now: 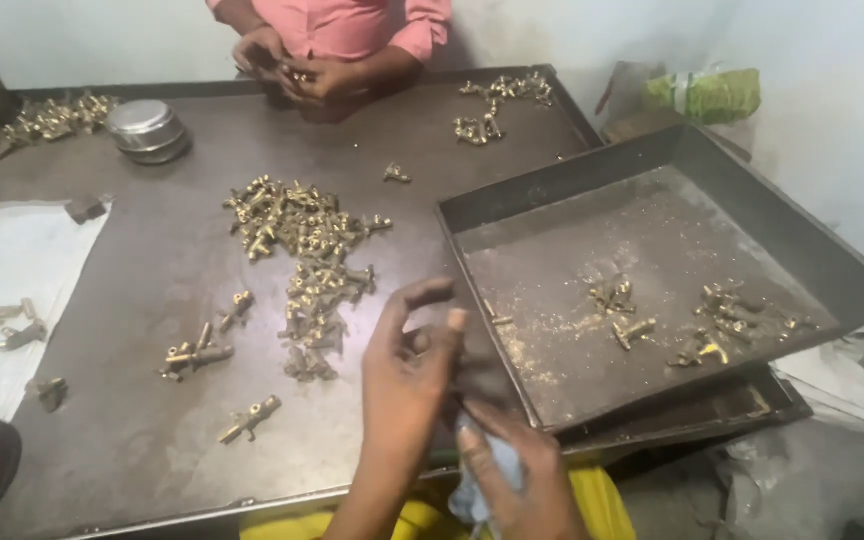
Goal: Cleaning and inspecting small brass valve components using a cloth at a workbench.
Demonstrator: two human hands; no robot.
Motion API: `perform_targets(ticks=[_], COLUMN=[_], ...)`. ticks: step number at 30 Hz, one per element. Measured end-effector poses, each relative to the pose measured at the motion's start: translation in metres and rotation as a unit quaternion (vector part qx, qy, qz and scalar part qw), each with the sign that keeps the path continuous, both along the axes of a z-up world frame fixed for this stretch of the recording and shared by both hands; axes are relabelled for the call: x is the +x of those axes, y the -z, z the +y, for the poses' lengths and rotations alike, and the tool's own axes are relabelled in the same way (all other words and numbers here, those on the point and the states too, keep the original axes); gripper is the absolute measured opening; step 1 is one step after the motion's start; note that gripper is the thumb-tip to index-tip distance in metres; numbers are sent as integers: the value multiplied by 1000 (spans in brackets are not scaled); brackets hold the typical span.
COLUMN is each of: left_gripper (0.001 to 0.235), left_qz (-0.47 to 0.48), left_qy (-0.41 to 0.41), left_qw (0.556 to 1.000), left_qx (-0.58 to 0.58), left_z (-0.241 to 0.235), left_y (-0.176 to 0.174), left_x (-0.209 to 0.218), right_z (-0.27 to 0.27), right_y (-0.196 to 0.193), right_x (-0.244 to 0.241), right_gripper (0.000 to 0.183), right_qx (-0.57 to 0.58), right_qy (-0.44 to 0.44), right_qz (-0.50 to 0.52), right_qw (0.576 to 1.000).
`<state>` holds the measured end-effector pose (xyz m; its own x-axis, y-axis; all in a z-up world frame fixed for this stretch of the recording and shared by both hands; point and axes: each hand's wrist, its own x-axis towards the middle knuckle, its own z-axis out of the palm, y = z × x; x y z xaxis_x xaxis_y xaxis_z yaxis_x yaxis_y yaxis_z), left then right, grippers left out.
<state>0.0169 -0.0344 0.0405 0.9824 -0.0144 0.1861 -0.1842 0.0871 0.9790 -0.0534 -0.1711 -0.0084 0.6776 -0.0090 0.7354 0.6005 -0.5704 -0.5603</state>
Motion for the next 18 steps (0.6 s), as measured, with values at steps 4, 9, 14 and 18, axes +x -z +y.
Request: perform_targets(ticks=[4, 9, 14, 18], left_gripper=[34, 44, 43, 39], left_qz=[3, -15, -37, -61], left_qy=[106, 212, 134, 70], left_qw=[993, 975, 987, 992], left_qx=[-48, -69, -81, -86], left_z=[8, 27, 41, 57], left_y=[7, 9, 32, 93], left_x=[-4, 5, -9, -20], right_z=[-22, -9, -29, -93], right_y=[26, 32, 30, 4], right_x=[-4, 0, 4, 15], right_gripper=[35, 43, 48, 50], right_qx=[415, 486, 254, 139], right_qy=[-358, -185, -158, -33], right_qz=[480, 536, 546, 568], right_qw=[685, 665, 783, 811])
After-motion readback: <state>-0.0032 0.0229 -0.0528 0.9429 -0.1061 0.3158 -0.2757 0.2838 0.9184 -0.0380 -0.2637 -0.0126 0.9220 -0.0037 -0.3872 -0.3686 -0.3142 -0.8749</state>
